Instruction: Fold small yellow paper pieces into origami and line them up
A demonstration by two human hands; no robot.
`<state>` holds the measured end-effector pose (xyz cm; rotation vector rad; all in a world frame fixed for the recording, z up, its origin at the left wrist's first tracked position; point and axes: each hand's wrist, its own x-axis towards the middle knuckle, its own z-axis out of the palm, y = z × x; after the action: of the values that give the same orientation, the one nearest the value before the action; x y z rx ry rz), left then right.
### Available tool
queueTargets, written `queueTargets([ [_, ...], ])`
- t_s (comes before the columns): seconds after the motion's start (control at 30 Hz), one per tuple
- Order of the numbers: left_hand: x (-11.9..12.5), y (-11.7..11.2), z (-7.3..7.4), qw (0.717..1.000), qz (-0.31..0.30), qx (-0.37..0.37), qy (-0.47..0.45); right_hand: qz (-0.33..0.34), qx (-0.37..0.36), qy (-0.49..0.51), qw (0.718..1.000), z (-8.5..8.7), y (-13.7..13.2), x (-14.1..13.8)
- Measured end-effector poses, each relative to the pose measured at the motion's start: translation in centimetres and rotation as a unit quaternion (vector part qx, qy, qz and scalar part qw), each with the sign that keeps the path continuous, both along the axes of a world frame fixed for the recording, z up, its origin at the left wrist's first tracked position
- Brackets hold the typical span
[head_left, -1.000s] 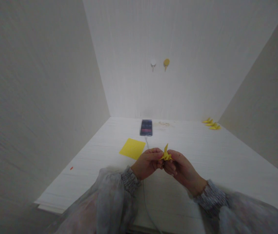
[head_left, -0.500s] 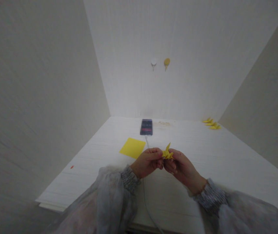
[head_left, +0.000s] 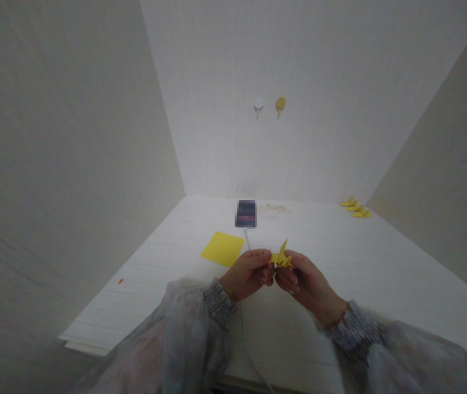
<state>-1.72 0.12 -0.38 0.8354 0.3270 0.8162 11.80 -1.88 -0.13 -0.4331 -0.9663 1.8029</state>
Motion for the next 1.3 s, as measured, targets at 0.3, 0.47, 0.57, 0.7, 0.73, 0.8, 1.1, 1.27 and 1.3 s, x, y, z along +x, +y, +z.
queueTargets([
  [0.3, 0.06, -0.34, 0.45, 1.0, -0.001, -0.007, 0.003, -0.005, 0.009, -0.007, 1.0, 0.25, -0.09, -0.01],
  [0.47, 0.01, -0.05, 0.29, 0.998, -0.028, 0.02, 0.061, -0.006, 0.018, -0.014, 1.0, 0.22, -0.07, 0.14],
  [0.57, -0.12, -0.03, 0.38, 0.996, -0.042, 0.022, 0.071, -0.001, 0.018, -0.021, 1.0, 0.11, -0.06, 0.14],
  [0.7, -0.21, -0.16, 0.55, 0.997, -0.052, 0.011, 0.054, 0.007, 0.023, -0.031, 0.999, -0.09, 0.05, 0.19],
  [0.73, -0.2, -0.18, 0.58, 0.997, -0.052, 0.008, 0.05, 0.008, 0.023, -0.034, 0.999, -0.12, 0.08, 0.22],
  [0.8, -0.16, -0.19, 0.61, 0.998, -0.048, 0.005, 0.048, 0.005, 0.022, -0.036, 0.999, -0.15, 0.12, 0.29],
  [1.1, -0.08, 0.09, 0.37, 0.997, -0.002, 0.03, 0.072, -0.003, 0.01, -0.041, 0.999, -0.06, 0.0, 0.22],
  [1.27, -0.12, 0.2, 0.09, 0.997, 0.009, 0.033, 0.065, -0.002, 0.023, -0.016, 1.0, -0.12, 0.1, 0.28],
  [1.3, -0.14, 0.25, 0.03, 0.998, 0.01, 0.03, 0.061, -0.001, 0.027, -0.011, 1.0, -0.13, 0.11, 0.3],
])
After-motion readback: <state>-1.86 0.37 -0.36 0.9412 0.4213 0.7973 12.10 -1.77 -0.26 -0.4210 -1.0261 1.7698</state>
